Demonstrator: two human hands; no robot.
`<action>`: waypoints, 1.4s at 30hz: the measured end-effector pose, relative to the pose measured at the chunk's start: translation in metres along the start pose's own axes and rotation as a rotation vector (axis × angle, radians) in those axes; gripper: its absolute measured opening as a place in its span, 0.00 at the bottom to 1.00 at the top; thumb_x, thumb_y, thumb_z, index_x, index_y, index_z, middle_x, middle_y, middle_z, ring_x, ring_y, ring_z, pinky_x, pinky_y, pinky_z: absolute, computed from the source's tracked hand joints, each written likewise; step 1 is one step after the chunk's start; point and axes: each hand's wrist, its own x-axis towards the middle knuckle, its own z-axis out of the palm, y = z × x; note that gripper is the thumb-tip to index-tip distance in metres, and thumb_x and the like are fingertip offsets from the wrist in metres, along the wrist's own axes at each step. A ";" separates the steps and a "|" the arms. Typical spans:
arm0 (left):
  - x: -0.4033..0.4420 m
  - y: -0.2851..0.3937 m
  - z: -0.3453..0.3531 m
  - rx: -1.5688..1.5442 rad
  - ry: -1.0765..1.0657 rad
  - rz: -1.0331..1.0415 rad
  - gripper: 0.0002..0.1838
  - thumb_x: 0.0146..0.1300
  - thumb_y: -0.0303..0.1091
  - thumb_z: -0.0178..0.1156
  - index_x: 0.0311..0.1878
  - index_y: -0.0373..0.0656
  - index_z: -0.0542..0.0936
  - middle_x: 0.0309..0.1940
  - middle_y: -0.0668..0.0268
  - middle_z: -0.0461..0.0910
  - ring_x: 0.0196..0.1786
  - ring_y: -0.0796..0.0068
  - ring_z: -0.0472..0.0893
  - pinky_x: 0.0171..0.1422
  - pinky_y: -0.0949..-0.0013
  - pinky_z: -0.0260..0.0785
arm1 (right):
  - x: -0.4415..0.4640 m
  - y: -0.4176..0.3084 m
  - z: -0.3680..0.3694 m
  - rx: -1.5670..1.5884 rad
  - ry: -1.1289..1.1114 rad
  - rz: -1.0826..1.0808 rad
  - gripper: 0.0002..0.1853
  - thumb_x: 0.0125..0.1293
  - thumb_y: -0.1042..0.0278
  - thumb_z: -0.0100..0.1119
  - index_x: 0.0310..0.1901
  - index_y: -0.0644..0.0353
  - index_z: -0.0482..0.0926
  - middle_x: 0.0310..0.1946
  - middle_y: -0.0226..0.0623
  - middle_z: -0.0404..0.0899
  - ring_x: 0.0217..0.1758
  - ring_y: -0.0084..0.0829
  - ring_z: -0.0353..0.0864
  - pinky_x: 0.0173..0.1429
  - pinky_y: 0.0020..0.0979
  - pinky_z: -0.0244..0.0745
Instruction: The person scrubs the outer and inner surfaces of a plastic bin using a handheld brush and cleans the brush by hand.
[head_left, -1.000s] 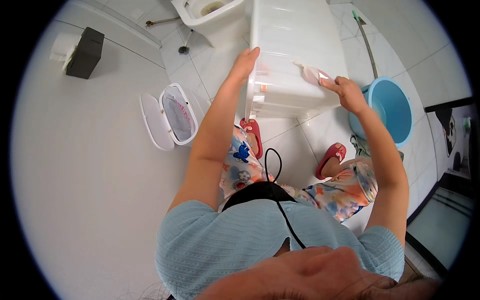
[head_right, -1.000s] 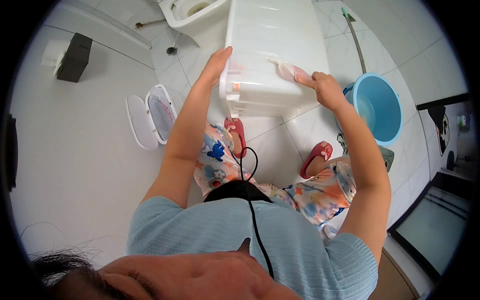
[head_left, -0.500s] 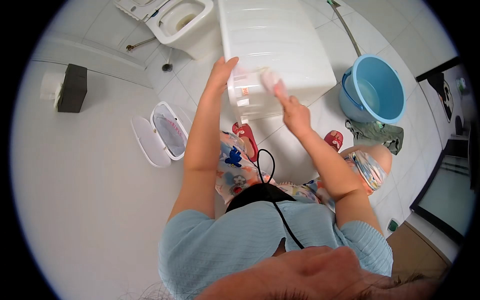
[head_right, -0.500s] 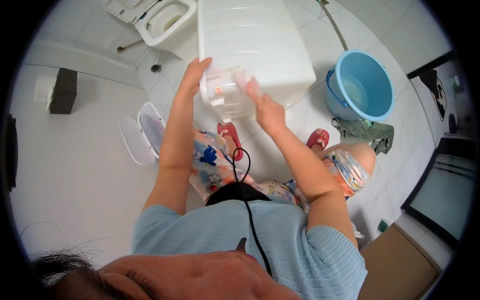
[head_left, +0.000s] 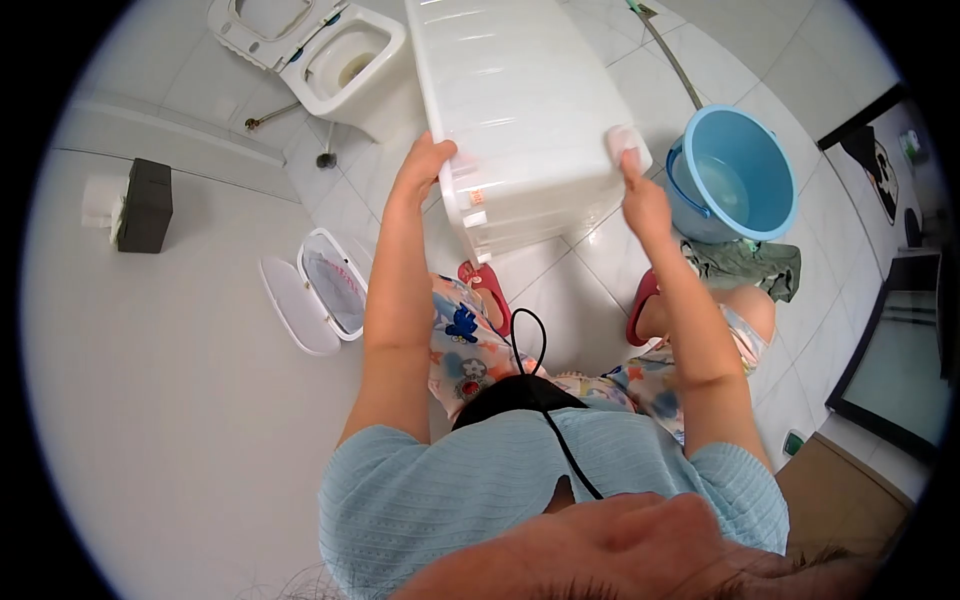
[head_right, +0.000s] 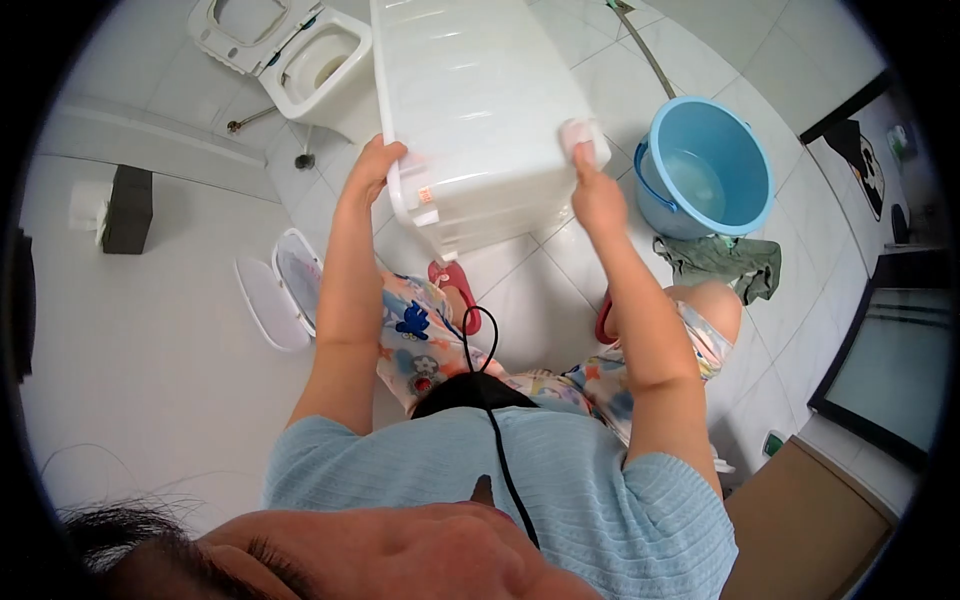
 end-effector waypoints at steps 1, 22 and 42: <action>0.004 -0.004 -0.006 -0.013 -0.023 0.035 0.22 0.58 0.32 0.56 0.53 0.28 0.71 0.42 0.55 0.79 0.39 0.69 0.80 0.44 0.65 0.75 | -0.008 -0.011 -0.002 -0.047 -0.089 -0.030 0.26 0.68 0.66 0.44 0.66 0.31 0.67 0.35 0.53 0.81 0.39 0.52 0.81 0.43 0.50 0.74; 0.004 -0.013 -0.040 0.233 0.020 0.101 0.29 0.65 0.49 0.58 0.61 0.37 0.73 0.50 0.61 0.79 0.51 0.72 0.78 0.57 0.67 0.69 | -0.005 0.023 -0.006 -0.013 -0.089 0.001 0.24 0.71 0.63 0.43 0.66 0.27 0.67 0.39 0.49 0.82 0.42 0.52 0.80 0.46 0.51 0.73; -0.010 -0.068 -0.014 0.403 -0.121 0.269 0.18 0.58 0.31 0.63 0.51 0.36 0.78 0.41 0.63 0.83 0.46 0.72 0.81 0.51 0.70 0.73 | -0.030 0.027 0.031 0.813 0.254 0.329 0.25 0.72 0.68 0.45 0.70 0.45 0.64 0.33 0.44 0.79 0.29 0.30 0.71 0.41 0.27 0.69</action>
